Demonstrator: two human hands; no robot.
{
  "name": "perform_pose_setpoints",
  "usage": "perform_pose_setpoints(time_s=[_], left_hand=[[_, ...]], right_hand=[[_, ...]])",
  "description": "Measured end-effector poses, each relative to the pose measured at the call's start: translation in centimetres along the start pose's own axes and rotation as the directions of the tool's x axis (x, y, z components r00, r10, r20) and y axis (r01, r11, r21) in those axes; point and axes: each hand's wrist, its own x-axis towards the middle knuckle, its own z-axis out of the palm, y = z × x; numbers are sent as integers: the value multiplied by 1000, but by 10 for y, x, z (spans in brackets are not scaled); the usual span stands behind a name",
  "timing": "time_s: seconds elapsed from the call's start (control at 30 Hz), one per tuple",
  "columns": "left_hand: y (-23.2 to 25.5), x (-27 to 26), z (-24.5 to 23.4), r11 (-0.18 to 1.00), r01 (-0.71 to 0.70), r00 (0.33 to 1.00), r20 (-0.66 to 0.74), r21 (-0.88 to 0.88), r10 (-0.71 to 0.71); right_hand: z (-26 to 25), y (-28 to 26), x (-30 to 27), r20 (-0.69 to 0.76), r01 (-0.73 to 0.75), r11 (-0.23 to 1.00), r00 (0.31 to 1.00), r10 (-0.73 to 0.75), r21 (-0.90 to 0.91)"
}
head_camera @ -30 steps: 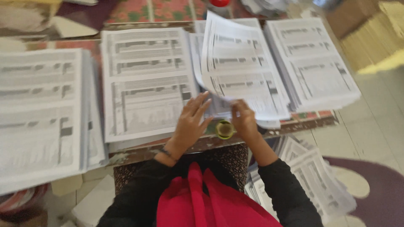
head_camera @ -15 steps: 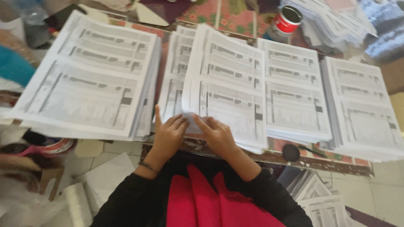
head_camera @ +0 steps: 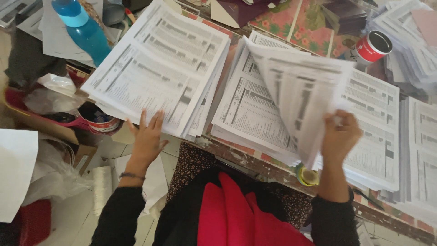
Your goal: The person sorts through a large stack of printed documents on a table. They repeatedly pick up sheets, flip through them, and place them into a separate pile on the right side of the workspace.
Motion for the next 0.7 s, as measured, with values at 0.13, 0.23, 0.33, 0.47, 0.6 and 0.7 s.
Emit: perform_pose_setpoints(time_s=[0.13, 0.23, 0.33, 0.47, 0.6, 0.7], left_hand=[[-23, -5, 8, 996, -76, 979, -194, -37, 67], [3, 16, -30, 983, -137, 940, -329, -125, 89], [68, 41, -57, 933, -310, 876, -436, -180, 207], [187, 60, -16, 820, -501, 859, -274, -278, 432], [306, 37, -7, 888, -457, 879, -175, -49, 443], [338, 14, -2, 806, -474, 851, 51, -354, 523]], right_hand=[[-34, 19, 45, -76, 18, 999, 997, -21, -37], [-58, 40, 77, -157, 126, 981, 976, -149, -149], [-84, 31, 105, -227, 254, 925, 919, -321, -281], [-108, 0, 127, -179, 670, 664, 646, -742, -330], [-94, -51, 87, -118, 390, 477, 664, -738, -787], [-45, -18, 37, 25, 475, 197, 422, -906, -858]])
